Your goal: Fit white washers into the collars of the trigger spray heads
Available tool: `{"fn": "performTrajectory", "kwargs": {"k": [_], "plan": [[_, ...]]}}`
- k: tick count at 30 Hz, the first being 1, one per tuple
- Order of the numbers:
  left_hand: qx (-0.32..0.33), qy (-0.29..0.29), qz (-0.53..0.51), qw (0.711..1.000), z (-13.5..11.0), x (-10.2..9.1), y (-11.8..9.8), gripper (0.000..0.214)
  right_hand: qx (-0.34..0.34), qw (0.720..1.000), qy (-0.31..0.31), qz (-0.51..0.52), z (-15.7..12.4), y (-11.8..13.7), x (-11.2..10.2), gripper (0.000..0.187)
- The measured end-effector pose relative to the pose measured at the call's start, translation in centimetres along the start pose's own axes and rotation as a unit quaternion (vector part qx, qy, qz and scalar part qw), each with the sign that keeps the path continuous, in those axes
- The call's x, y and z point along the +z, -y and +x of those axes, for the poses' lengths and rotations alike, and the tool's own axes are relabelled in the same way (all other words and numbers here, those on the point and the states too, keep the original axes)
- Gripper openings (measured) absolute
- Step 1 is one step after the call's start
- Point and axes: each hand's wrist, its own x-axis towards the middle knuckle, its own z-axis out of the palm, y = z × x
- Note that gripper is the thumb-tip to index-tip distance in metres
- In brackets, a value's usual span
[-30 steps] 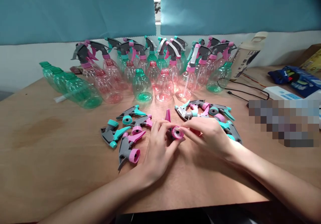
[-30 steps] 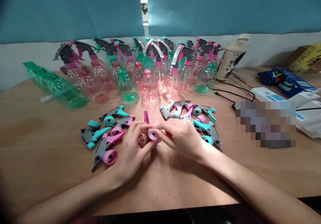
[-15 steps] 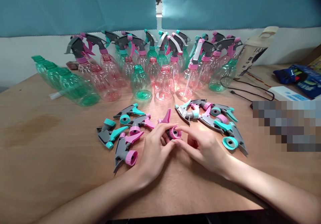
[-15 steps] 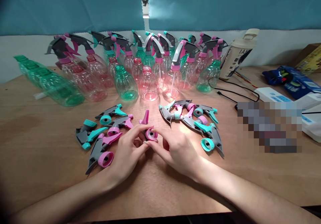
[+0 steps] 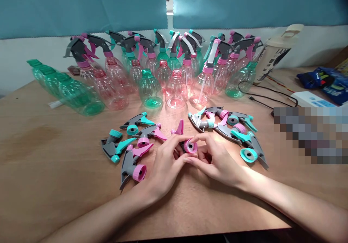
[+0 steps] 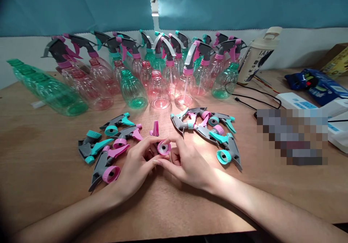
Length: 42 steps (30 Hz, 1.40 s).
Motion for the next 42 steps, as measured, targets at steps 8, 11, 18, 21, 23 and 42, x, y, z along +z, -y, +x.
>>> {"fn": "performTrajectory", "kwargs": {"k": [8, 11, 18, 21, 23, 42], "plan": [[0.009, 0.001, 0.021, 1.0, -0.3, 0.2, -0.1, 0.028, -0.036, 0.995, 0.009, -0.092, 0.0, -0.1, -0.4, 0.038], [0.012, 0.004, 0.03, 0.999, -0.3, 0.3, -0.1, 0.026, -0.077, 0.985, -0.002, -0.152, 0.1, 0.0, -0.7, 0.038], [0.01, 0.012, 0.012, 1.0, -0.1, 0.4, -0.4, 0.023, -0.162, 0.966, -0.018, -0.201, 0.6, 0.3, -0.9, 0.024], [0.002, 0.021, 0.015, 1.0, -0.1, 0.5, -0.3, 0.023, -0.168, 0.961, -0.031, -0.219, 0.5, 0.4, -0.7, 0.026], [0.002, 0.024, 0.015, 1.0, -0.1, 0.6, -0.2, 0.023, -0.164, 0.955, -0.041, -0.245, 0.3, 0.5, -0.6, 0.029], [-0.015, 0.009, 0.051, 0.999, 0.1, 0.5, -0.7, 0.019, -0.081, 0.958, -0.127, -0.244, 0.8, -0.4, -1.8, 0.019]]}}
